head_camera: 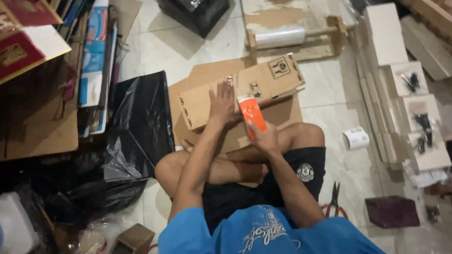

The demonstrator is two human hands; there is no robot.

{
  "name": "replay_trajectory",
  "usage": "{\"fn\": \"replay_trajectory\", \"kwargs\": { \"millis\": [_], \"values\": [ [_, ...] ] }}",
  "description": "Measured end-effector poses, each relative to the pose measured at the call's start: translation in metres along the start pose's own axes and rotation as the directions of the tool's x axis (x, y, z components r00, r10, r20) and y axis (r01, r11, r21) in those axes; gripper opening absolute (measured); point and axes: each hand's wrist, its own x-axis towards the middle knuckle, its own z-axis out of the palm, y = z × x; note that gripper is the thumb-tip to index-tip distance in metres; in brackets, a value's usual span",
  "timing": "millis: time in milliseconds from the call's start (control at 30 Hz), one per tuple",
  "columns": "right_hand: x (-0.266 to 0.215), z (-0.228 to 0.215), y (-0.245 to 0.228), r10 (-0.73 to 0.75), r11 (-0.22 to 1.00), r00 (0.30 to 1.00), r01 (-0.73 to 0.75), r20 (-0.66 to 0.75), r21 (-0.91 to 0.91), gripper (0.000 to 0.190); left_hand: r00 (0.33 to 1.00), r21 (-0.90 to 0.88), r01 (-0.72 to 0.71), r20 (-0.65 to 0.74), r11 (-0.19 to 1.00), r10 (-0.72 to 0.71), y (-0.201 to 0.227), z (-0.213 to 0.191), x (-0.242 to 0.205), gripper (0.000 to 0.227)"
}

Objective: Packing a metal rack into a cardboard box, sealing it with tape, and using scissors to trim the box.

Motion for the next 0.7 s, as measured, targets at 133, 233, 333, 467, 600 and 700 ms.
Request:
{"fn": "replay_trajectory", "kwargs": {
  "millis": [133, 233, 333, 467, 600, 700],
  "values": [
    [-0.029, -0.021, 0.022, 0.036, 0.999, 0.999, -0.038, -0.038, -0.039, 0.048, 0.999, -0.014, 0.01, 0.046, 1.0, -0.009, -0.009, -0.001, 0.018, 0.144],
    [-0.078, -0.038, 0.025, 0.165, 0.986, 0.986, -0.164, -0.024, 0.021, 0.049, 0.99, -0.088, 0.031, 0.143, 0.996, -0.018, -0.008, -0.006, 0.016, 0.145],
    [-0.1, -0.051, 0.029, 0.127, 0.985, 0.992, -0.129, -0.024, -0.114, 0.057, 0.992, -0.075, 0.027, 0.128, 0.997, -0.017, -0.014, -0.017, 0.024, 0.146],
    [-0.074, -0.039, 0.049, 0.129, 0.985, 0.991, -0.133, -0.047, -0.11, 0.051, 0.974, -0.151, 0.005, 0.224, 0.989, 0.029, -0.056, 0.004, 0.072, 0.143],
    [-0.011, 0.004, 0.005, -0.024, 0.999, 1.0, 0.024, -0.019, 0.026, 0.039, 0.967, -0.239, 0.029, 0.253, 0.971, 0.033, -0.116, 0.032, 0.118, 0.122],
    [0.038, 0.03, -0.023, -0.052, 0.998, 0.996, 0.055, 0.078, -0.036, 0.044, 0.993, -0.259, -0.117, -0.012, 0.959, 0.117, -0.13, 0.055, 0.133, 0.054]
  ]
}}
